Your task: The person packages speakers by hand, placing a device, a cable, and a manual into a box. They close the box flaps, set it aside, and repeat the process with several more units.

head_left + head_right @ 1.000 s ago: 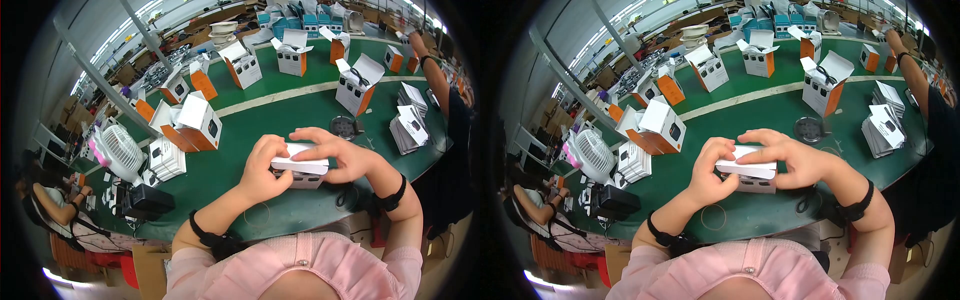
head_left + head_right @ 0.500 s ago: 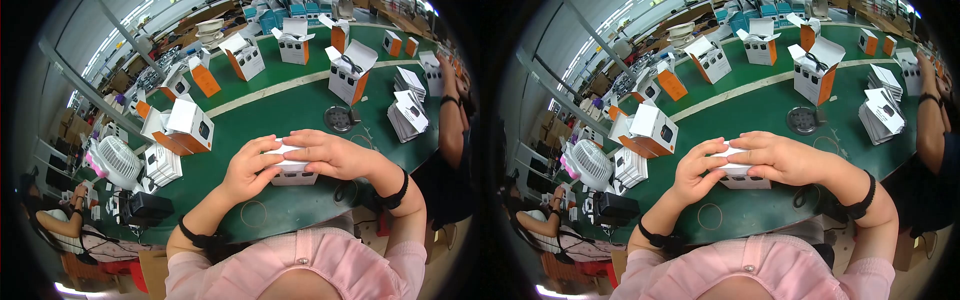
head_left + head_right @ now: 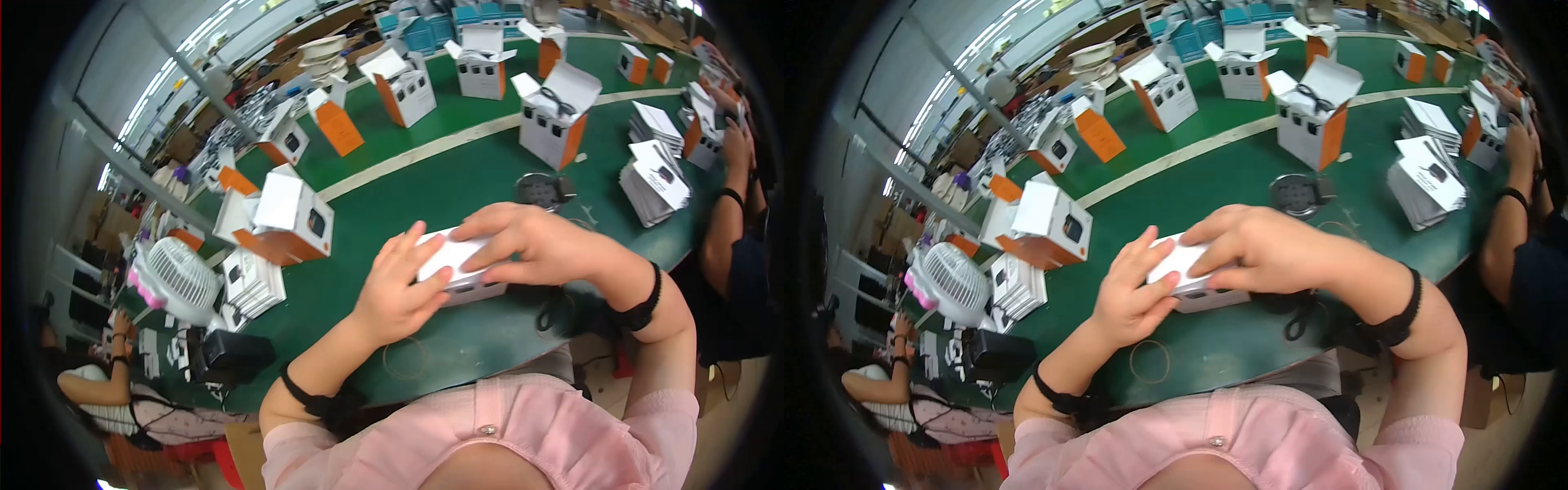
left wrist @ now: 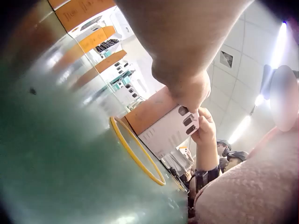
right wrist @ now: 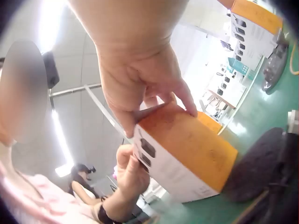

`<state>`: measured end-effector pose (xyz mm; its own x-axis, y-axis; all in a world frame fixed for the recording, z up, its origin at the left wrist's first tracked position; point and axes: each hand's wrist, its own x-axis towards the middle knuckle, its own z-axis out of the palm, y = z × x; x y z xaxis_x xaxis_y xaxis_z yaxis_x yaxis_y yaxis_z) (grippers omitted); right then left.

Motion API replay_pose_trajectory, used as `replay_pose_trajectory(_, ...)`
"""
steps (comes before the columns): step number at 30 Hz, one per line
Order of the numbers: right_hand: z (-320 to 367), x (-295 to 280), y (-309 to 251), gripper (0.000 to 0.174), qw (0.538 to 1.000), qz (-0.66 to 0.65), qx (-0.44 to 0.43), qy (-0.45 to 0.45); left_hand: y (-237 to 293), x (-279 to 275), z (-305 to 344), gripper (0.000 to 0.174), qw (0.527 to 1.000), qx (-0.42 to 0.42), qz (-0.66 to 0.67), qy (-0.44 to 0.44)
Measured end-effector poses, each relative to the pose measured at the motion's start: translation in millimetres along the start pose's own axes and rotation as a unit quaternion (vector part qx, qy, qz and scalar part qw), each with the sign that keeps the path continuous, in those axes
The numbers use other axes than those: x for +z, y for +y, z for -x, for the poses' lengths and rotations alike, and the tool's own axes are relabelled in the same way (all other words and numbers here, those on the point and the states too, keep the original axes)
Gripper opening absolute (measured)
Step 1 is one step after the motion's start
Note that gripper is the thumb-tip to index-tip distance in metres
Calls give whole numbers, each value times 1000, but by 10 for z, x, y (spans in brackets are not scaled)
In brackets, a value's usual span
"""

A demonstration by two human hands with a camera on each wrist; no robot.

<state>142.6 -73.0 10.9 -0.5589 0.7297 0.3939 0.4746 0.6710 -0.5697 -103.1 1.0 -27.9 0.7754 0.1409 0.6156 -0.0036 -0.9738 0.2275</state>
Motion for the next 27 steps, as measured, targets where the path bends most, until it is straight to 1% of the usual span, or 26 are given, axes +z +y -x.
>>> replay_pose_trajectory(1, 7, 33, 24, 29, 1000, 26, -8, 8, -11, 20, -20, 43, 1000, 12, 11, 4)
replay_pose_trajectory(3, 91, 147, -9, 31, 994, 97, -36, 33, -33, 9, 5, 48, 1000, 9, -4, 3)
replay_pose_trajectory(4, 161, 162, 31, 41, 992, 99, -65, 30, 6, 32, -9, 48, 1000, 26, 13, 1)
replay_pose_trajectory(5, 260, 160, -37, 41, 992, 109, -50, 37, 69, 23, -22, 49, 999, 27, -39, -8)
replay_pose_trajectory(6, 327, 157, -163, 46, 987, 154, -32, 27, 121, 30, -63, 49, 995, 25, -95, -12)
replay_pose_trajectory(7, 363, 155, -237, 52, 980, 196, -18, 13, 159, 48, -103, 49, 995, 30, -91, -9)
replay_pose_trajectory(8, 382, 171, -219, 64, 978, 205, -30, 18, 199, 48, -126, 49, 995, 30, -89, -16)
replay_pose_trajectory(9, 411, 110, -209, 64, 978, 207, -30, 21, 225, 31, -147, 48, 995, 30, -90, -24)
replay_pose_trajectory(10, 447, -22, -175, 62, 980, 192, -18, 50, 223, 10, -213, 46, 993, 17, -108, -36)
replay_pose_trajectory(11, 488, -181, -143, 62, 980, 181, -8, 79, 184, 11, -243, 46, 993, 24, -113, -34)
replay_pose_trajectory(12, 576, -355, -153, 62, 963, 215, 74, 146, 126, 29, -268, 47, 999, -19, -28, -25)
replay_pose_trajectory(13, 712, -523, -152, 64, 934, 243, 153, 210, 92, 37, -289, 47, 996, -65, 57, -16)
replay_pose_trajectory(14, 884, -672, -103, 63, 875, 372, 179, 254, 138, -7, -363, 46, 995, -84, 46, -21)
replay_pose_trajectory(15, 1095, -808, -47, 56, 831, 408, 292, 240, 170, -39, -437, 46, 995, -85, 41, -15)
replay_pose_trajectory(16, 1309, -828, 21, 52, 767, 452, 382, 249, 193, -70, -509, 46, 992, -113, 43, -40)
replay_pose_trajectory(17, 1477, -835, 76, 42, 719, 530, 383, 234, 196, -99, -558, 46, 987, -144, 43, -63)
replay_pose_trajectory(18, 1600, -825, 171, 36, 691, 564, 391, 227, 170, -115, -588, 47, 990, -116, -4, -78)
replay_pose_trajectory(19, 1670, -838, 186, 26, 689, 549, 429, 201, 132, -128, -621, 47, 990, -125, -14, -65)
replay_pose_trajectory(20, 1761, -834, 277, 15, 699, 543, 410, 220, 85, -137, -653, 47, 983, -148, 14, -106)
replay_pose_trajectory(21, 1806, -827, 332, 9, 699, 557, 374, 247, 32, -137, -679, 47, 974, -170, 43, -147)
replay_pose_trajectory(22, 1857, -823, 385, 6, 693, 559, 378, 253, -46, -111, -699, 47, 971, -193, 30, -141)
replay_pose_trajectory(23, 1865, -818, 394, 6, 701, 560, 364, 251, -200, -68, -692, 47, 976, -192, 27, -98)
replay_pose_trajectory(24, 1865, -830, 376, 6, 694, 547, 374, 282, -304, -82, -717, 47, 949, -294, 73, -91)
replay_pose_trajectory(25, 1857, -846, 346, 6, 686, 532, 385, 314, -407, -114, -765, 48, 910, -388, 118, -81)
replay_pose_trajectory(27, 1817, -885, 187, 6, 698, 523, 336, 355, -651, -203, -901, 50, 901, -427, 81, -11)
